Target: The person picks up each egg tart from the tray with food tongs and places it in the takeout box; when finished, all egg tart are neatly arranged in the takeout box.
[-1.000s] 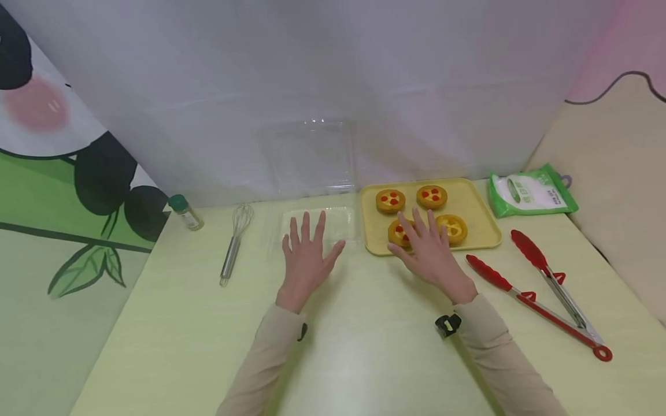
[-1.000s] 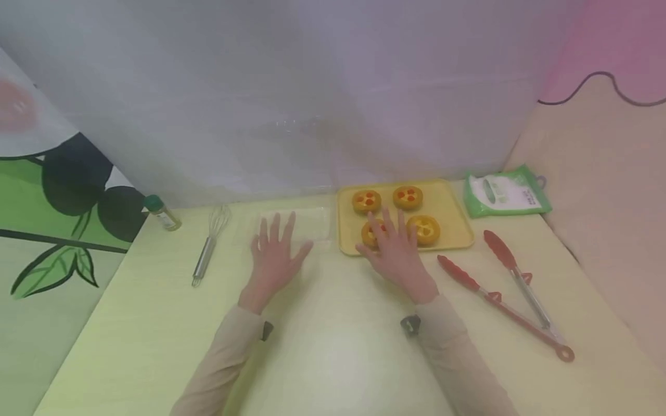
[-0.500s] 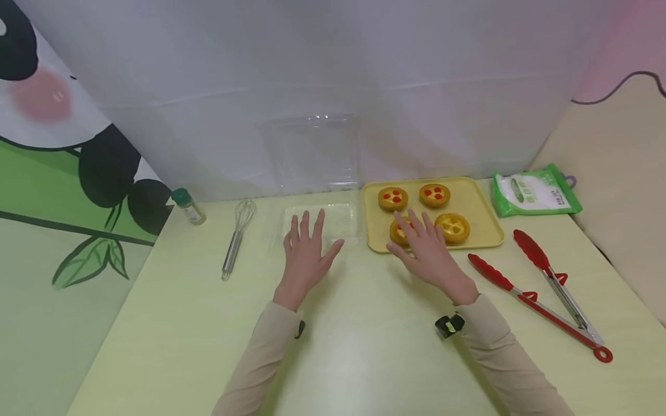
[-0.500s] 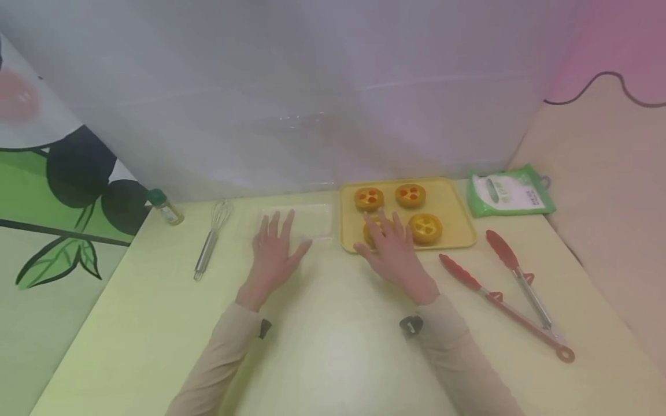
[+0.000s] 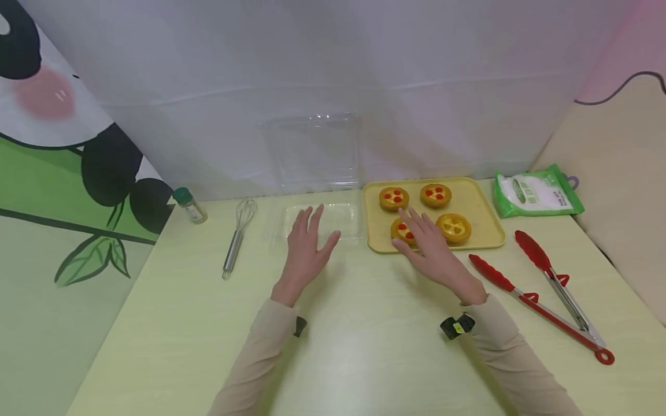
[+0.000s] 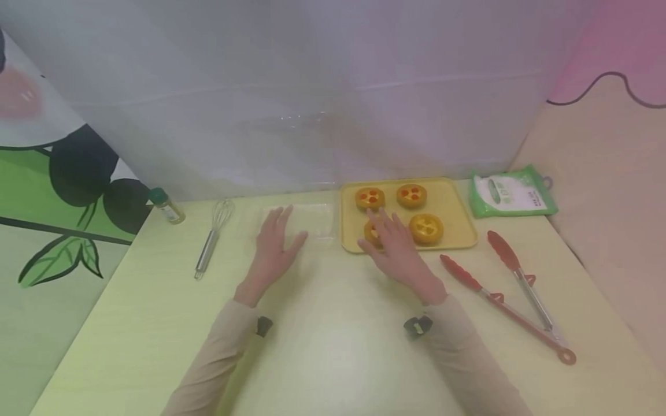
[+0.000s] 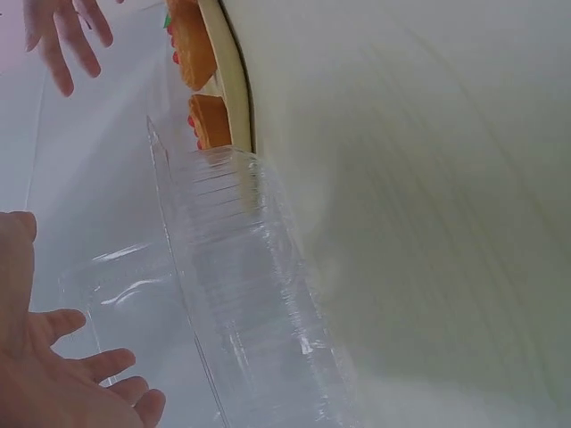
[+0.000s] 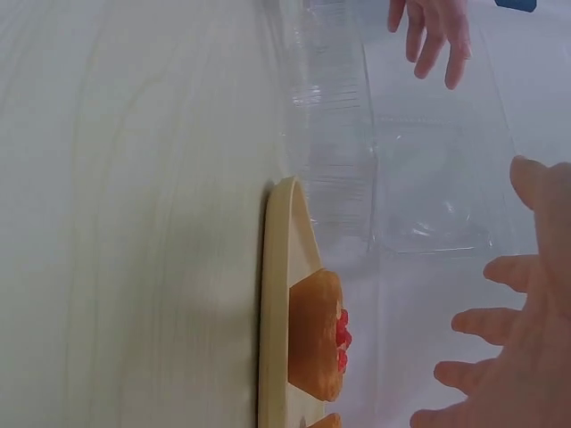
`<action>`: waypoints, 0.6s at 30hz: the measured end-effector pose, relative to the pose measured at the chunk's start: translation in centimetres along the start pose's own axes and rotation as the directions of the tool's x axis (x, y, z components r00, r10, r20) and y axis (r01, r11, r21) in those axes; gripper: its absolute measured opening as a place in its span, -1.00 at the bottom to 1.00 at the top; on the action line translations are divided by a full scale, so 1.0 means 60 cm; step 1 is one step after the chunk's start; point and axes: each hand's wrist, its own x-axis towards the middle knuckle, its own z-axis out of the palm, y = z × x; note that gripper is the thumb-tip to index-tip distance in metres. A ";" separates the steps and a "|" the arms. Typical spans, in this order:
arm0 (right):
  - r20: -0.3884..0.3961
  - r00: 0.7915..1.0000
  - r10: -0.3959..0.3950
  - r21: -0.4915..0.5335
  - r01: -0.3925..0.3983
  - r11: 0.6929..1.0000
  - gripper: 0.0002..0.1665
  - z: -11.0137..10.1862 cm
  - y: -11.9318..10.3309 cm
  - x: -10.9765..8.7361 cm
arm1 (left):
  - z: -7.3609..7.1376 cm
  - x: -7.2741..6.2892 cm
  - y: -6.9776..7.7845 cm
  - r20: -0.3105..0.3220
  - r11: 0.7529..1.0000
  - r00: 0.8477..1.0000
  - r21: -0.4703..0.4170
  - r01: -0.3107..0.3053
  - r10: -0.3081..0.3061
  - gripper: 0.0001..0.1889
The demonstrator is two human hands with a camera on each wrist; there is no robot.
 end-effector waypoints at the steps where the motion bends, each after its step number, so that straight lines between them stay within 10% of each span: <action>1: 0.006 1.000 0.005 0.014 -0.005 1.000 -0.16 -0.001 0.000 -0.001 | -0.001 0.000 0.000 -0.007 1.000 1.000 -0.017 -0.002 0.002 -0.31; 18: -0.005 1.000 0.018 0.229 -0.017 0.973 -0.23 -0.016 0.012 -0.016 | -0.025 0.001 -0.010 -0.073 0.929 0.996 -0.369 0.028 -0.058 -0.46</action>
